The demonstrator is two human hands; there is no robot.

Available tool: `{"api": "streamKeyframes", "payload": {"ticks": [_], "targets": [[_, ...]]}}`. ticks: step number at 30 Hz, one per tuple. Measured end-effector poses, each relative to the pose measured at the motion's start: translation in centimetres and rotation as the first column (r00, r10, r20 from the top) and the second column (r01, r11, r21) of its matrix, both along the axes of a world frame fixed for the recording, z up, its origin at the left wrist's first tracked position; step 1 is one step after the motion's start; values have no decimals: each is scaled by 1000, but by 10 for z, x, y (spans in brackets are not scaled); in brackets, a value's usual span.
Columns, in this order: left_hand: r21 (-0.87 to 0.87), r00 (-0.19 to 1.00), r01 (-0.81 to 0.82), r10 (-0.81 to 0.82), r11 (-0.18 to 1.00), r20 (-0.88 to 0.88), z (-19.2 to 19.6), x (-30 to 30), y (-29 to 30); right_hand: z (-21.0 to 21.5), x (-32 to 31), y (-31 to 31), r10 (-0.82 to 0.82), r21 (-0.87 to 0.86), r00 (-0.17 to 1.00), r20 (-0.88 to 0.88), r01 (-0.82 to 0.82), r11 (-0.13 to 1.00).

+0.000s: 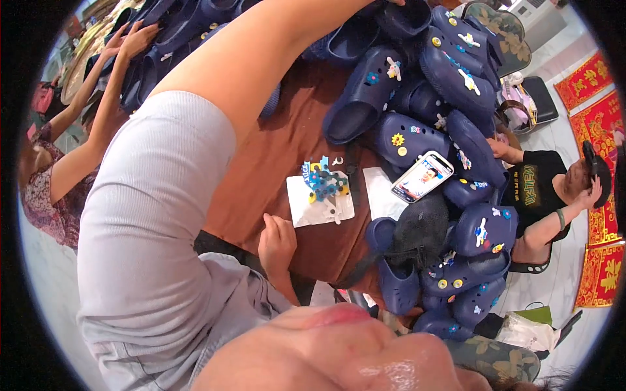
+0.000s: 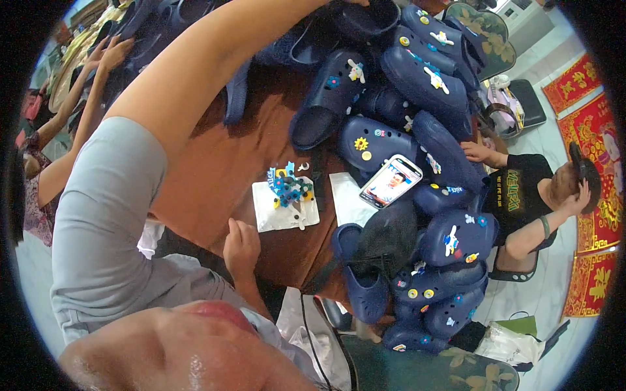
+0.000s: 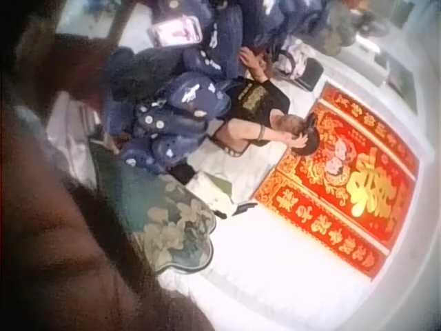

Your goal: Attaching decorative charms to blue clogs.

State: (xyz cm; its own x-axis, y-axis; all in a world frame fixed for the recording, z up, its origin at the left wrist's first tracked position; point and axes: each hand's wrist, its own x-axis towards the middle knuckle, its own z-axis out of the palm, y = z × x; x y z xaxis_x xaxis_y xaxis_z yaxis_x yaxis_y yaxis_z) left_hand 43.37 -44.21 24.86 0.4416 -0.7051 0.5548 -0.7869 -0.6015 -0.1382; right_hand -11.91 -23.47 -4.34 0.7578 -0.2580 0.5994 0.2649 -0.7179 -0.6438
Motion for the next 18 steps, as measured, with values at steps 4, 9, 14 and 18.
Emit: {"api": "streamKeyframes", "payload": {"ticks": [4,9,14,18], "targets": [[354,987,102,-140,930,84,21,-49,-14,-9,1,-3,-95,29,992,-77,98,995],[359,863,-387,197,850,464,167,35,223,6,-3,-2,75,16,997,30,-75,997],[215,974,-185,208,959,-87,83,-18,200,-4,-6,-3,-174,41,978,-118,180,983],[400,956,-202,269,894,-117,26,-20,264,1,-2,-1,-132,-34,984,-118,128,991]]}}
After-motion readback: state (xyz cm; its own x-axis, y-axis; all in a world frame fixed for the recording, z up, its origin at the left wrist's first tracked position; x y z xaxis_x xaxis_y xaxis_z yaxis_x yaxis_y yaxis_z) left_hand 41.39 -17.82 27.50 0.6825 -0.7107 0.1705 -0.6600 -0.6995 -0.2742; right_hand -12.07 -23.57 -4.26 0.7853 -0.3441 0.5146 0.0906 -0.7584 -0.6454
